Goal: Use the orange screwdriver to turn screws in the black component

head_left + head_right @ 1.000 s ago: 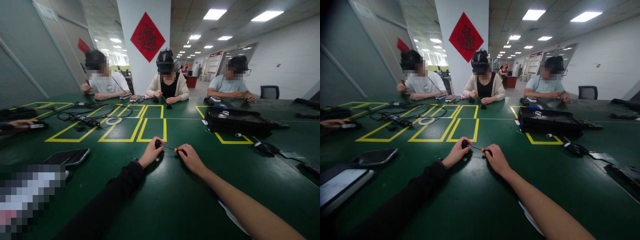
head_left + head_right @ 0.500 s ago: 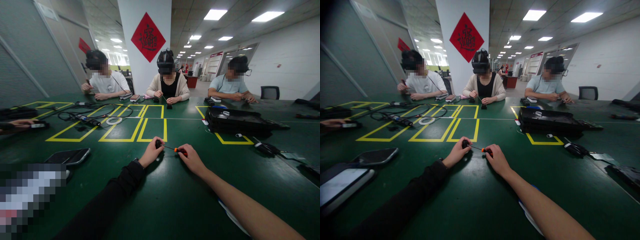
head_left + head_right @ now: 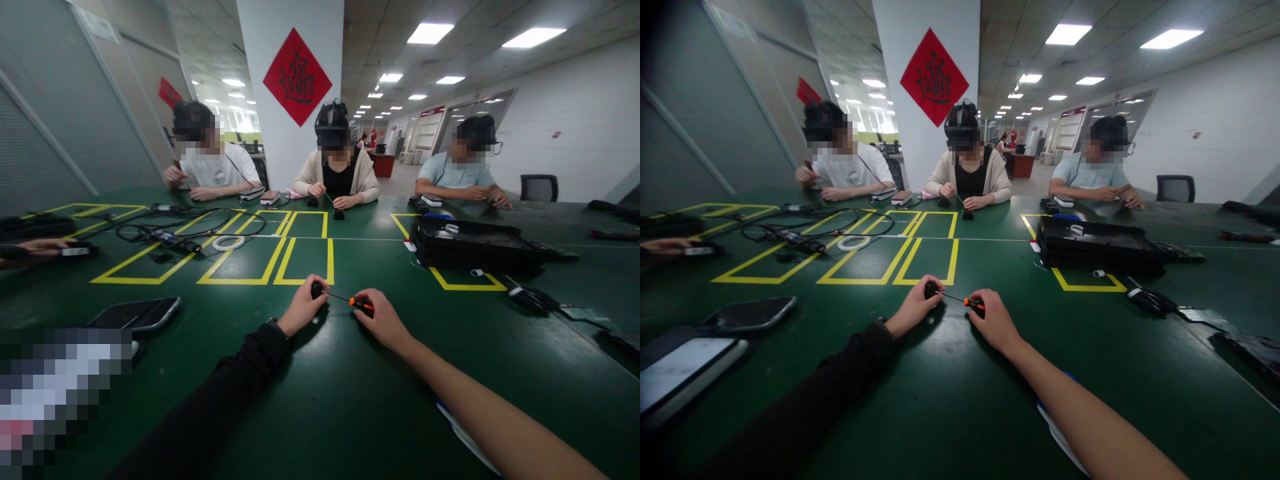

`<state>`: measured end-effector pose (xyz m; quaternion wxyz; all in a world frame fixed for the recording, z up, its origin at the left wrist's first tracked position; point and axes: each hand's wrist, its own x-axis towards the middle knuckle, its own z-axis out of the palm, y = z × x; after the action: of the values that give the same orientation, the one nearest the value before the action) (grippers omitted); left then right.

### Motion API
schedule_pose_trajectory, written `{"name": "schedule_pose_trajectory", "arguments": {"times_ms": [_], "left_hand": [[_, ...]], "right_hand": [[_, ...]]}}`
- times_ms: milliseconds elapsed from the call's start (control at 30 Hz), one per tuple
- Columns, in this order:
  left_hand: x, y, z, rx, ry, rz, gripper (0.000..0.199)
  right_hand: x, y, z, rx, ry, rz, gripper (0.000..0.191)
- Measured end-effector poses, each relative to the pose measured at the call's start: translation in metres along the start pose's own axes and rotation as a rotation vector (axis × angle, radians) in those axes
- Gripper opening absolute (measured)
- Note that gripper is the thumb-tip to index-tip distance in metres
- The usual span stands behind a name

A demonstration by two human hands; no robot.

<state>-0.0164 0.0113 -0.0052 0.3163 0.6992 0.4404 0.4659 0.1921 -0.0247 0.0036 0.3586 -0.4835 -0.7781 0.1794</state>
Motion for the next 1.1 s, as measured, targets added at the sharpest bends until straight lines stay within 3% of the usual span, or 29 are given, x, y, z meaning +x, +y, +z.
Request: {"name": "schedule_pose_trajectory", "arguments": {"times_ms": [1100], "left_hand": [[0.0001,0.001,-0.0009,0.021,0.007,-0.008,0.017]], "right_hand": [[-0.0006,-0.0017,0.0,0.022,0.009,0.001,0.016]]}}
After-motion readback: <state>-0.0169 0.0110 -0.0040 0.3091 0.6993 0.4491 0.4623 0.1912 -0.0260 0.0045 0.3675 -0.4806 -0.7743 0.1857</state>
